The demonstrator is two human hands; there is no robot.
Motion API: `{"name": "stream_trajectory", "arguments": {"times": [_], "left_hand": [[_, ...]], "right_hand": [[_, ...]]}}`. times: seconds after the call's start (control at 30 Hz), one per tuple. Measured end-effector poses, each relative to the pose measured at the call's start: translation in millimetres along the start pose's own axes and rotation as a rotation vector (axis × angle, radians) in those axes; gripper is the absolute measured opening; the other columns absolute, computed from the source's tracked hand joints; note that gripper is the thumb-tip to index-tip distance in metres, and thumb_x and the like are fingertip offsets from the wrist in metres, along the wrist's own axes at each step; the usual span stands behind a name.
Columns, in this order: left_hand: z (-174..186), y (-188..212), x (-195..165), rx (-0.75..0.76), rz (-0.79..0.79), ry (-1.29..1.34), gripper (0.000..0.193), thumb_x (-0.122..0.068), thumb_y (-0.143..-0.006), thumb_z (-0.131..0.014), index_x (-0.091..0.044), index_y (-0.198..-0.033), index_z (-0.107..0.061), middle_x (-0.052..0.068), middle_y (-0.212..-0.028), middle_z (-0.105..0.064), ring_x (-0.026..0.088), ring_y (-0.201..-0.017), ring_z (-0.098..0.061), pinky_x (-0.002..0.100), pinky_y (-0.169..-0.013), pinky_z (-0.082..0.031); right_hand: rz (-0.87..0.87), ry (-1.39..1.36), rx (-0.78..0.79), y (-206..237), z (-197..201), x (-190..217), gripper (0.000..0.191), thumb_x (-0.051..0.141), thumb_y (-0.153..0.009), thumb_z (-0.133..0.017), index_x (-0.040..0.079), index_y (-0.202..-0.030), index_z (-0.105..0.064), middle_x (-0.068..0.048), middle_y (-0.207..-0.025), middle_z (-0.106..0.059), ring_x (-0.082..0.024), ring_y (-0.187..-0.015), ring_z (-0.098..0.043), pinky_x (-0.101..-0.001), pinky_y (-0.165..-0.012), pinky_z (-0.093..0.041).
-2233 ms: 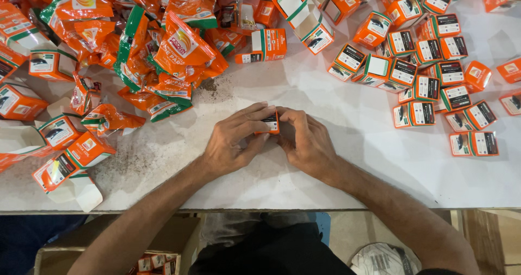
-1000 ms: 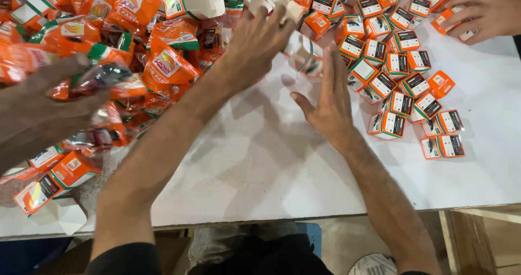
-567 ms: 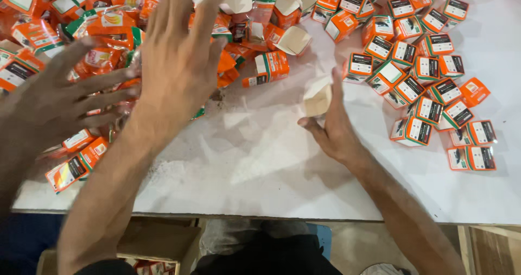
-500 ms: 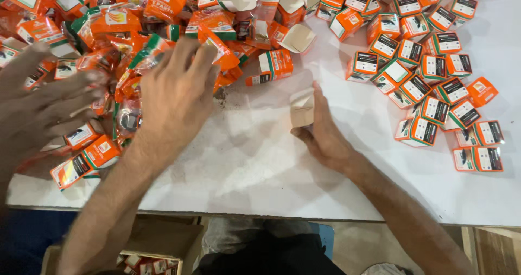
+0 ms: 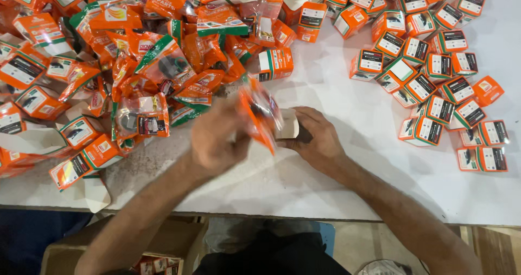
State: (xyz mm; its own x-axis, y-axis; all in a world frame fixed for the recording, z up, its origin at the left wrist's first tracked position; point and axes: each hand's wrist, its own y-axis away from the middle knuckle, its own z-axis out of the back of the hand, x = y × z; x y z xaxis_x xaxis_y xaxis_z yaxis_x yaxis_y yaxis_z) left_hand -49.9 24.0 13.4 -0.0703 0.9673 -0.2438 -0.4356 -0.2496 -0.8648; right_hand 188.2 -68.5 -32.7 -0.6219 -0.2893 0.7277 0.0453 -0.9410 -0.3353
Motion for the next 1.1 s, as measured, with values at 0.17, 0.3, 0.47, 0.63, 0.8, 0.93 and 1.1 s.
{"name": "stream_trajectory", "arguments": {"times": [0.17, 0.3, 0.47, 0.63, 0.8, 0.93, 1.1], "left_hand": [[-32.2, 23.6, -11.9, 0.183, -0.262, -0.209, 0.03, -0.008, -0.091, -0.078, -0.002, -0.113, -0.059, 0.022, -0.12, -0.07, 0.038, -0.115, -0.067, 0.054, -0.103, -0.054], [-38.4, 26.5, -10.0, 0.337, -0.133, -0.302, 0.037, -0.012, -0.089, -0.078, -0.004, -0.125, -0.071, 0.011, -0.116, -0.068, 0.03, -0.136, -0.054, 0.064, -0.121, -0.03], [-52.1, 19.3, -28.2, 0.245, 0.229, -0.224, 0.028, -0.019, -0.082, -0.08, -0.01, -0.105, -0.068, 0.019, -0.126, -0.055, 0.042, -0.136, -0.039, 0.065, -0.115, -0.027], [-66.4, 11.0, -31.5, 0.169, 0.63, -0.026, 0.021, -0.014, -0.083, -0.081, -0.01, -0.103, -0.074, 0.017, -0.122, -0.052, 0.035, -0.122, -0.05, 0.051, -0.101, -0.043], [-73.0, 11.8, -12.5, 0.162, 1.044, 0.308, 0.035, -0.014, -0.081, -0.078, 0.0, -0.108, -0.06, 0.012, -0.093, -0.063, 0.016, -0.07, -0.061, 0.033, -0.062, -0.051], [-82.7, 16.5, -3.6, 0.119, 1.066, 0.464, 0.016, -0.009, -0.084, -0.072, 0.001, -0.088, -0.06, 0.005, -0.072, -0.062, 0.012, -0.063, -0.06, 0.033, -0.054, -0.049], [-77.0, 20.2, -3.4, 0.178, 0.922, 0.438, 0.018, -0.008, -0.086, -0.067, 0.002, -0.097, -0.056, 0.004, -0.079, -0.063, 0.012, -0.072, -0.063, 0.031, -0.063, -0.052]], "right_hand": [[0.039, 0.069, -0.003, 4.9, 0.8, -2.6, 0.064, 0.008, -0.064, -0.09, 0.0, -0.122, -0.065, -0.014, -0.123, -0.065, -0.035, -0.117, -0.063, -0.0418, -0.099, -0.053], [0.016, 0.046, 0.014, 6.9, 2.3, -0.2, 0.063, 0.005, -0.071, -0.086, 0.0, -0.13, -0.064, -0.016, -0.128, -0.064, -0.035, -0.119, -0.061, -0.0421, -0.099, -0.053], [0.029, 0.089, -0.031, 3.4, -2.9, -0.4, 0.063, 0.008, -0.067, -0.09, 0.001, -0.125, -0.066, -0.017, -0.126, -0.064, -0.038, -0.117, -0.061, -0.0446, -0.098, -0.052], [0.082, 0.125, -0.031, 4.0, -2.6, -0.5, 0.062, 0.006, -0.066, -0.09, 0.0, -0.122, -0.064, -0.017, -0.125, -0.064, -0.038, -0.116, -0.061, -0.0454, -0.097, -0.053], [0.034, 0.102, -0.035, 10.3, -5.0, 2.0, 0.071, 0.006, -0.07, -0.09, -0.004, -0.133, -0.057, -0.021, -0.126, -0.064, -0.04, -0.117, -0.061, -0.0465, -0.096, -0.053], [-0.077, -0.102, -0.044, 14.3, -7.1, 3.6, 0.071, 0.006, -0.083, -0.085, -0.002, -0.142, -0.047, -0.017, -0.13, -0.067, -0.034, -0.122, -0.067, -0.0417, -0.1, -0.057], [0.252, 0.38, -0.043, 12.7, -5.0, 8.4, 0.072, 0.002, -0.08, -0.079, -0.003, -0.144, -0.048, -0.024, -0.136, -0.062, -0.039, -0.127, -0.059, -0.0459, -0.103, -0.053]]}}
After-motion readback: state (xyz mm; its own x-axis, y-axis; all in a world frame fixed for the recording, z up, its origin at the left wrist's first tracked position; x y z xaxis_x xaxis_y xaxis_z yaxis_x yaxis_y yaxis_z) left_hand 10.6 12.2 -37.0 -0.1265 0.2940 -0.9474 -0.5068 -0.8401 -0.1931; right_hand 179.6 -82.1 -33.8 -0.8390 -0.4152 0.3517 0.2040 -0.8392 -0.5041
